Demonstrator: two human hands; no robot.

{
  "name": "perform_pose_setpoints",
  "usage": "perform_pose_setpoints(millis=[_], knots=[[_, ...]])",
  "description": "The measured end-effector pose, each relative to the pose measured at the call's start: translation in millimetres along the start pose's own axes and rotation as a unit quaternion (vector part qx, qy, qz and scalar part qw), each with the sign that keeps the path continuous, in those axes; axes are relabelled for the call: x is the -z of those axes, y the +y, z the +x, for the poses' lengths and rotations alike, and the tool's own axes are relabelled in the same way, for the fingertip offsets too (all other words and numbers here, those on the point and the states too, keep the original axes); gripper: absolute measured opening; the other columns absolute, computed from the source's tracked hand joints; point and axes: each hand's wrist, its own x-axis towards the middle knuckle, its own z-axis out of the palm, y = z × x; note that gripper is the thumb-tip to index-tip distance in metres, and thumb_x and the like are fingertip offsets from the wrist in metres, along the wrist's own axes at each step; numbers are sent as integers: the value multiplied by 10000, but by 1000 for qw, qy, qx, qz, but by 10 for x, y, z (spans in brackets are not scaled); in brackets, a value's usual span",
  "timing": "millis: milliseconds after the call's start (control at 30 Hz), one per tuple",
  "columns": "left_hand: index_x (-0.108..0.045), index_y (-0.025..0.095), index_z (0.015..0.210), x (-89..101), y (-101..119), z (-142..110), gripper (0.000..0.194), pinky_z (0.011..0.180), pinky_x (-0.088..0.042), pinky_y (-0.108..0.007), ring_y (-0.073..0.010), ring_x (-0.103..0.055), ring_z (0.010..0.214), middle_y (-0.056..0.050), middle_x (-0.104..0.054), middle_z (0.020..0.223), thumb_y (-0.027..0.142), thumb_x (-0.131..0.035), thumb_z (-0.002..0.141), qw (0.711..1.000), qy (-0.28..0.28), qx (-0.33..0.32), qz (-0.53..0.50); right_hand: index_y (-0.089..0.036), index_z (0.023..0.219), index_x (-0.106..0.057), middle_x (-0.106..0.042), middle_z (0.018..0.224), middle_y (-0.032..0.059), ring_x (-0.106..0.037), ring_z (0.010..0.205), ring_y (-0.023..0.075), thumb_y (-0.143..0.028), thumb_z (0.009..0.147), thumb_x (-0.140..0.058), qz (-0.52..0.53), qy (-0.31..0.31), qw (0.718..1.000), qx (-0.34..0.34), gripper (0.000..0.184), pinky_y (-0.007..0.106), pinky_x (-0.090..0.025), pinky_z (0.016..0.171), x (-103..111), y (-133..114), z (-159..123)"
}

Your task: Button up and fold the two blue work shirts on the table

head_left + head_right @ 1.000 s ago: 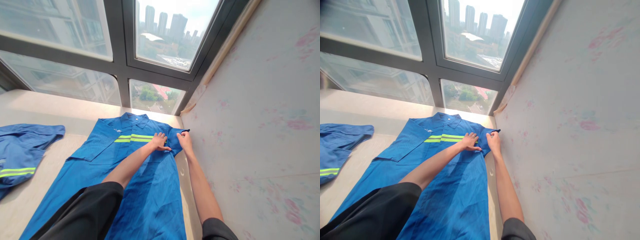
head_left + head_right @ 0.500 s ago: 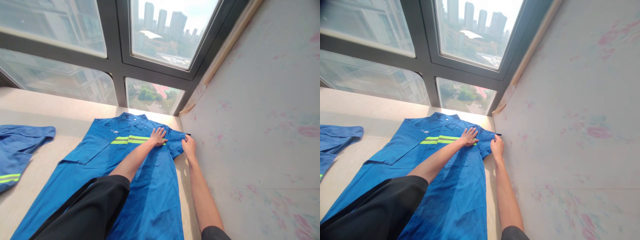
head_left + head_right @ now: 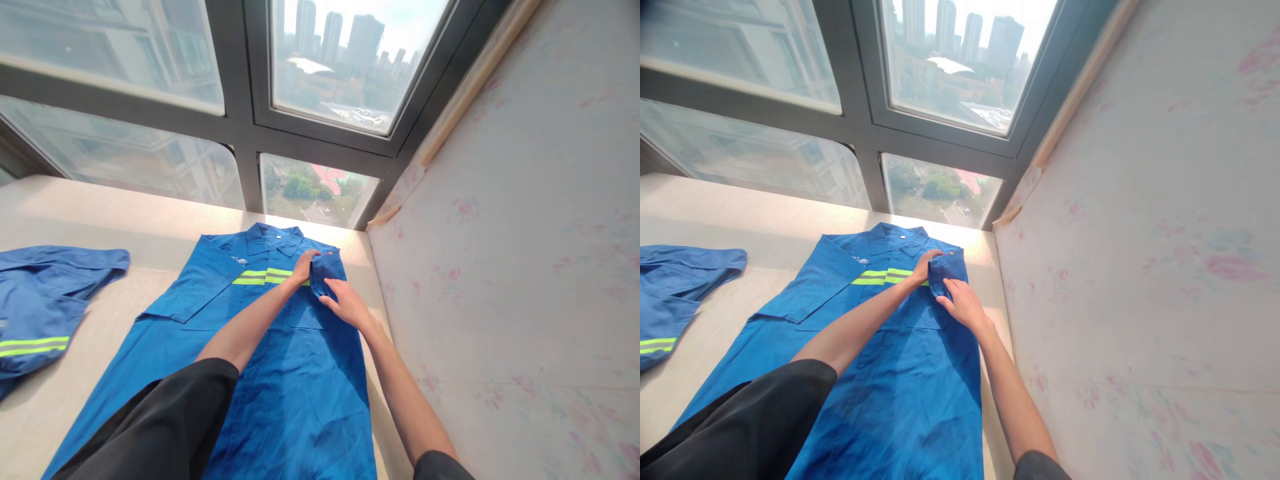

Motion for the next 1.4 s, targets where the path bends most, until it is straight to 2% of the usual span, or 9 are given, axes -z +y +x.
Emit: perform_pose_setpoints(millis=[133, 267, 400, 500, 733, 867, 967, 1100, 1400], knots=[[-601, 141, 1229, 232, 96, 92, 515, 835, -541, -381, -228, -689, 943, -128, -715, 1061, 479, -290, 998, 994, -1, 89, -58, -125, 1391, -555, -479, 1477, 192, -436, 1390, 307, -405, 909, -635, 24, -39, 998, 53, 563, 484, -370, 1146, -264, 58, -102], [-631, 146, 1125, 313, 298, 212, 674, 726, -526, -333, -254, -695, 864, -128, -738, 985, 735, -456, 846, 982, -82, 163, -39, -178, 1421, -527, -500, 1474, 139, -423, 1407, 249, -392, 955, -559, 94, -30, 991, 92, 514, 452, -386, 1148, -420, 9, -250], [-609, 112, 1172, 149, 447, 334, 751, 825, -498, -327, -301, -649, 1051, -168, -693, 1155, 694, -686, 705, 985, -68, 62, 144, -162, 1426, -518, -435, 1523, 138, -343, 1451, 258, -310, 981, -479, 39, 98, 994, 38, 470, 495, -319, 1181, -435, -7, -353], [-563, 132, 1269, -56, 480, 459, 715, 866, -487, -302, -265, -636, 1092, -139, -674, 1217, 594, -707, 743, 979, -80, 28, 187, -110, 1446, -488, -351, 1564, 182, -272, 1477, 312, -305, 974, -484, -48, 150, 986, -47, 511, 551, -272, 1182, -489, 13, -424], [-666, 169, 1117, -332, 364, 699, 289, 878, -496, -318, -256, -639, 1096, -120, -685, 1189, 279, -614, 855, 965, -71, 7, 251, -22, 1451, -457, -322, 1562, 225, -294, 1463, 344, -419, 1010, -425, -127, 115, 978, -123, 594, 526, -307, 1158, -842, 23, -727], [-628, 159, 1209, -392, 289, 633, 336, 936, -474, -406, -288, -600, 1154, -168, -650, 1221, 172, -500, 898, 959, -36, -28, 281, -23, 1465, -438, -325, 1566, 206, -274, 1473, 327, -434, 1019, -390, -143, 112, 976, -120, 609, 507, -287, 1171, -916, -2, -872], [-614, 158, 1241, -408, 234, 540, 390, 1017, -411, -460, -291, -509, 1277, -186, -573, 1344, 97, -434, 900, 924, -31, -172, 340, -30, 1477, -422, -307, 1575, 205, -251, 1482, 323, -439, 1022, -378, -149, 117, 974, -124, 614, 510, -273, 1177, -915, -27, -912], [-614, 122, 1260, -410, 131, 445, 386, 1087, -340, -450, -279, -397, 1396, -175, -485, 1467, 165, -410, 934, 831, -89, -393, 384, -42, 1500, -384, -197, 1608, 221, -133, 1510, 352, -473, 1015, -388, -151, 152, 965, -149, 649, 555, -264, 1168, -919, -63, -918], [-410, 183, 1496, -462, -1, 446, 644, 1207, -139, -466, -292, -255, 1486, -126, -320, 1593, 532, -430, 955, 901, -141, -255, 323, -72, 1467, -448, -313, 1571, 207, -243, 1488, 330, -390, 1009, -430, -104, 157, 976, -108, 558, 567, -267, 1174, -892, -49, -968]])
